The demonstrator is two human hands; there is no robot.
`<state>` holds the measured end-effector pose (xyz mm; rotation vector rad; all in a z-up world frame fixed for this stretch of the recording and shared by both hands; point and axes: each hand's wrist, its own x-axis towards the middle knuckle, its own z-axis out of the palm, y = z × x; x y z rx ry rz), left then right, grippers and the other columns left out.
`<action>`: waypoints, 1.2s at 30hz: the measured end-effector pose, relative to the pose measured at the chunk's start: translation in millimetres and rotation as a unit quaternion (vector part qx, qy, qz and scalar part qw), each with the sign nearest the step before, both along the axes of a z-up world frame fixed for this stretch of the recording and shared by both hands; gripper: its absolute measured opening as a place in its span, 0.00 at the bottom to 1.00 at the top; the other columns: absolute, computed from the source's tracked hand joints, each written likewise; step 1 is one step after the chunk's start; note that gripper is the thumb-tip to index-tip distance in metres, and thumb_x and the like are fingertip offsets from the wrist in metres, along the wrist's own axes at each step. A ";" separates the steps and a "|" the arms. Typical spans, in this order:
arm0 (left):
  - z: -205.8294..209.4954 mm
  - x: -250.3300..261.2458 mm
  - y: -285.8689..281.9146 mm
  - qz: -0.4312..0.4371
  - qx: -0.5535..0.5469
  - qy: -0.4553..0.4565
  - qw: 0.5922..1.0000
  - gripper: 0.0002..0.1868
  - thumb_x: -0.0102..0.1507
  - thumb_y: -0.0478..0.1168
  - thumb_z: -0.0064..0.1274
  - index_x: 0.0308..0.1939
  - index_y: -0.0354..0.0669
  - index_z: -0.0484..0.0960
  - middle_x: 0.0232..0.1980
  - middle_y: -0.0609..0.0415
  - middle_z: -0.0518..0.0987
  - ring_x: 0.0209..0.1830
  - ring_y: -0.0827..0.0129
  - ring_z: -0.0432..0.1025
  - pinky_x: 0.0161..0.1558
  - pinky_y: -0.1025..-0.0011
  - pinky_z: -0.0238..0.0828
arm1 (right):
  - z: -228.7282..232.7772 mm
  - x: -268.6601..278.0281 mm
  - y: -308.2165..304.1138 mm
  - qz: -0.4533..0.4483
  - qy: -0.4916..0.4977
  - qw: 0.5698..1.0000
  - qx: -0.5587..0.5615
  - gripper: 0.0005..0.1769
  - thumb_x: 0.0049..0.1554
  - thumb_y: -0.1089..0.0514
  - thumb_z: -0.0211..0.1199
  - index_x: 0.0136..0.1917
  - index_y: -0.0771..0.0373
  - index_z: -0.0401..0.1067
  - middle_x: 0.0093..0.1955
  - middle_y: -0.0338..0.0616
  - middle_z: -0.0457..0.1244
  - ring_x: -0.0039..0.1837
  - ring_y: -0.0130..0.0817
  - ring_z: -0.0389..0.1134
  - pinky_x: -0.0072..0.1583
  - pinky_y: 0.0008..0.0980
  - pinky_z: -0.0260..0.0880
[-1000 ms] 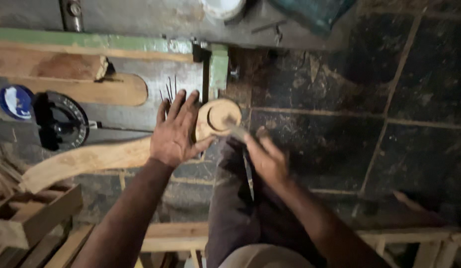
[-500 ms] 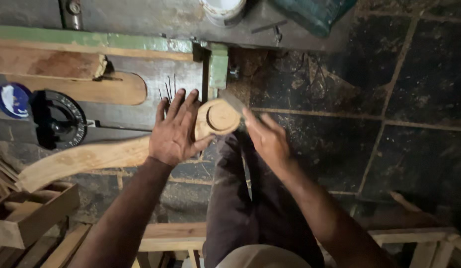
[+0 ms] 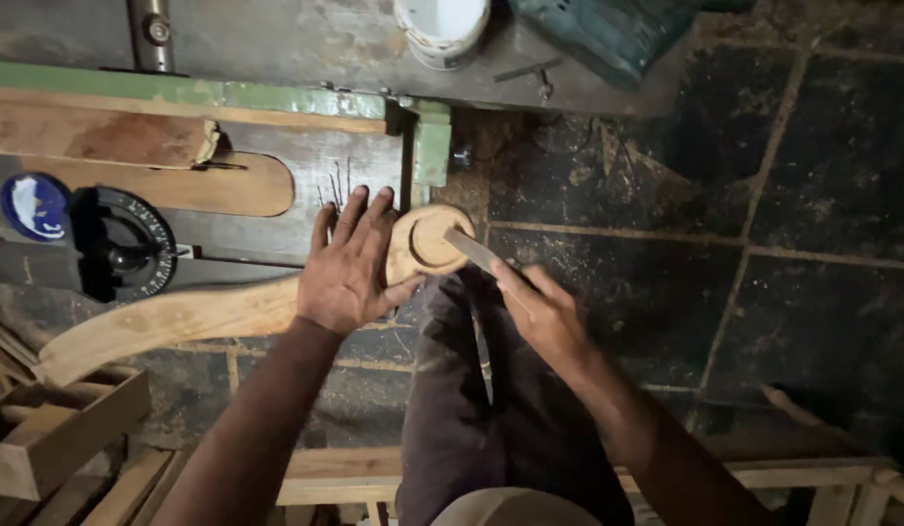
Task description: The person uses a jointer machine to smooth a piece of wood and then uses a hand scraper to shape the edges of a curved wooden armrest.
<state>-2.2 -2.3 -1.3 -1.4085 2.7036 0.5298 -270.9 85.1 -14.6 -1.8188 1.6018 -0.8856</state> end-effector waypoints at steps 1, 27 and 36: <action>-0.4 0.2 0.8 0.002 -0.004 0.003 1.000 0.49 0.61 0.74 0.45 0.72 0.39 0.67 0.81 0.46 0.59 0.82 0.50 0.49 0.74 0.40 0.44 | -1.2 -1.1 -4.9 0.004 0.014 1.000 -0.024 0.21 0.60 0.68 0.65 0.67 0.63 0.74 0.44 0.53 0.65 0.43 0.43 0.70 0.47 0.37 0.72; 4.4 1.0 2.4 0.012 0.013 0.042 0.999 0.50 0.60 0.71 0.49 0.71 0.35 0.67 0.79 0.45 0.58 0.80 0.49 0.50 0.73 0.40 0.46 | 48.1 20.0 -32.6 0.020 0.141 0.990 0.021 0.21 0.61 0.60 0.65 0.68 0.55 0.74 0.46 0.49 0.66 0.43 0.49 0.70 0.43 0.43 0.70; 0.4 3.8 1.5 0.011 0.000 0.051 0.999 0.50 0.60 0.73 0.47 0.71 0.36 0.67 0.80 0.45 0.58 0.80 0.49 0.49 0.74 0.40 0.44 | 33.2 5.6 -69.4 0.033 0.096 0.991 0.090 0.20 0.63 0.62 0.62 0.69 0.62 0.74 0.42 0.54 0.66 0.39 0.47 0.69 0.40 0.41 0.68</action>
